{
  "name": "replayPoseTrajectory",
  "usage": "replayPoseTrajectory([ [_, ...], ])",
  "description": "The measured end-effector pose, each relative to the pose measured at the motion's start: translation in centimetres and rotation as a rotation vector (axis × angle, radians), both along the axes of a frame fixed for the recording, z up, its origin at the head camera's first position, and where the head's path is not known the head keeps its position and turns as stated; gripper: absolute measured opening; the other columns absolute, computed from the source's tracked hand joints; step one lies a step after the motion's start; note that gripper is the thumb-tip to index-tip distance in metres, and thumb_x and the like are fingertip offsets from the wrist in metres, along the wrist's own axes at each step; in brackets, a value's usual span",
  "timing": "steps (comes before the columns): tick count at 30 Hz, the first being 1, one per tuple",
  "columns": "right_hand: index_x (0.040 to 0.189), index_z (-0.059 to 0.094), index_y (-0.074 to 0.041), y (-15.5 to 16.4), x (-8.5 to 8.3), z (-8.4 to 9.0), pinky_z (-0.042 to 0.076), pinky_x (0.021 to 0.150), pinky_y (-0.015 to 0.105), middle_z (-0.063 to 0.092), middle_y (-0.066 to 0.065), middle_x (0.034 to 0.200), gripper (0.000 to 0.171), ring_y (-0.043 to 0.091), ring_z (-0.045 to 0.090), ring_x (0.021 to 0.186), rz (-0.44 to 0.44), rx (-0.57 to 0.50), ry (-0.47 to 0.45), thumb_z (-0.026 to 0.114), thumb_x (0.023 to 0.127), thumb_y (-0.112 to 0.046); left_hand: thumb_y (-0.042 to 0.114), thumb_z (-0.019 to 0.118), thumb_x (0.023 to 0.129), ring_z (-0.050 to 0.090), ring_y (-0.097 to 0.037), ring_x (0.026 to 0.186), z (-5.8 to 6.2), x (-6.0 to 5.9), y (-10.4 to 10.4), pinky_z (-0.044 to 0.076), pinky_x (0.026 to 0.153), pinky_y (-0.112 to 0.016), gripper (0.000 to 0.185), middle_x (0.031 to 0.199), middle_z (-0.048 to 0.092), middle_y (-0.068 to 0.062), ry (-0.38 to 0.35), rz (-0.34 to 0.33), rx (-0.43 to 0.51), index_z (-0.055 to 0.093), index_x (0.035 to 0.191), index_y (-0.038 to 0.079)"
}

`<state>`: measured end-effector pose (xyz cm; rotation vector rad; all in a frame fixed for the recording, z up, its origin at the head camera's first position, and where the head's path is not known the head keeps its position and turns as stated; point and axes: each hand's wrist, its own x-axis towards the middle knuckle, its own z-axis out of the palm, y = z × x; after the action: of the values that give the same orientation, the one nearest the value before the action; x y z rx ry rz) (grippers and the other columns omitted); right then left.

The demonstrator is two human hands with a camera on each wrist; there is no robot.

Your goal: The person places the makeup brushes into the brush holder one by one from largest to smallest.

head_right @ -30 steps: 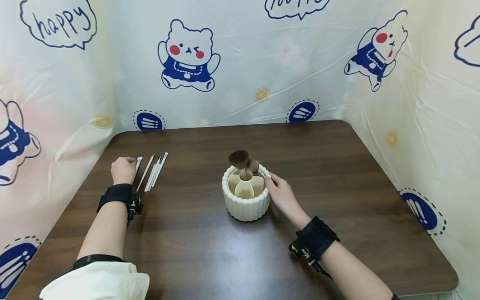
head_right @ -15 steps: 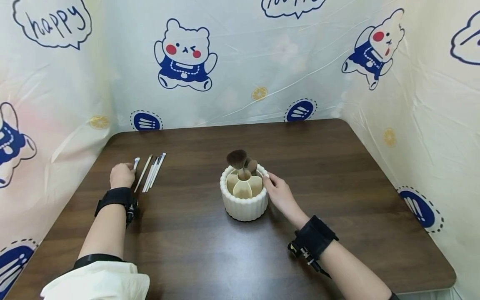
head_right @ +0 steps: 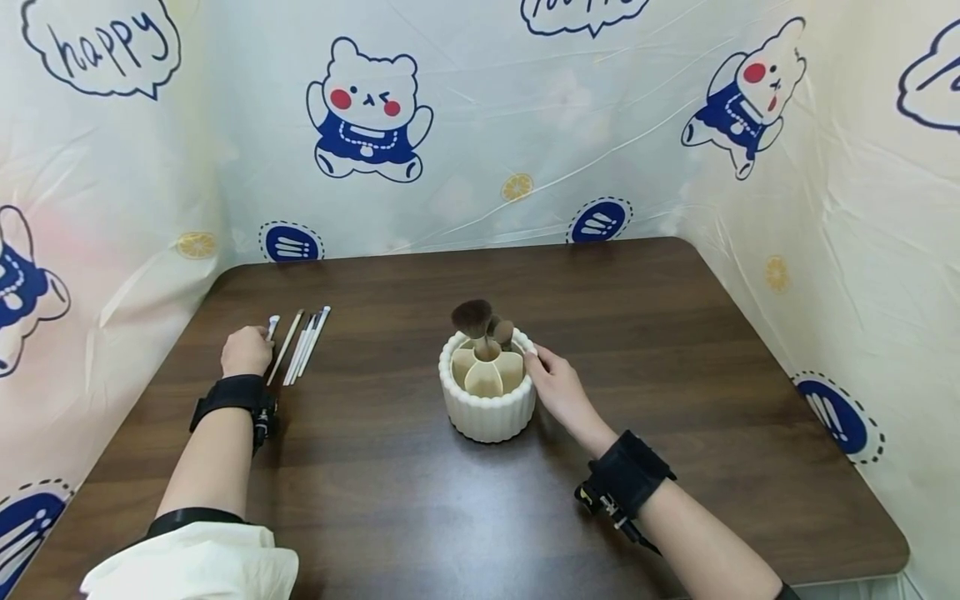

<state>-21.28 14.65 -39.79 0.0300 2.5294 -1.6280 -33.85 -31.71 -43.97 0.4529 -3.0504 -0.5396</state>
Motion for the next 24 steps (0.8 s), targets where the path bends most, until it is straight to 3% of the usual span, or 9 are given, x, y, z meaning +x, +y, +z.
replayPoseTrajectory([
  [10,0.14,0.044,0.001,0.0,0.1,0.0,0.034,0.111,0.045,0.049,0.02,0.141,0.048,0.028,0.04,0.133,0.008,-0.021,-0.001,0.034,0.103,-0.027,0.009,0.05,0.095,0.058,-0.047,0.099,0.4,0.4,0.4,0.049,0.077,-0.054,0.025,0.113,0.062,-0.031,-0.001,-0.02,-0.001,0.066,0.109,-0.004],
  [17,0.14,0.044,0.001,0.0,0.1,0.1,0.033,0.112,0.046,0.047,0.021,0.143,0.048,0.03,0.039,0.135,0.011,-0.027,0.002,0.034,0.103,-0.027,0.008,0.046,0.096,0.059,-0.046,0.094,0.2,0.4,0.2,0.049,0.073,-0.052,0.026,0.108,0.063,-0.031,0.021,0.0,0.015,0.064,0.109,-0.006],
  [21,0.141,0.042,0.002,-0.1,0.2,0.3,0.032,0.113,0.047,0.046,0.021,0.143,0.048,0.03,0.039,0.136,0.014,-0.028,0.002,0.033,0.104,-0.027,0.008,0.048,0.096,0.06,-0.047,0.095,0.6,0.3,0.5,0.049,0.076,-0.054,0.026,0.108,0.063,-0.032,0.103,0.013,0.038,0.062,0.111,-0.008],
  [24,0.141,0.043,0.002,-0.1,0.3,0.4,0.033,0.112,0.047,0.047,0.021,0.143,0.048,0.03,0.039,0.135,0.014,-0.023,0.005,0.033,0.104,-0.027,0.009,0.048,0.096,0.059,-0.047,0.096,1.9,0.0,1.4,0.048,0.079,-0.055,0.027,0.106,0.061,-0.033,0.191,0.01,0.063,0.059,0.112,-0.01],
])
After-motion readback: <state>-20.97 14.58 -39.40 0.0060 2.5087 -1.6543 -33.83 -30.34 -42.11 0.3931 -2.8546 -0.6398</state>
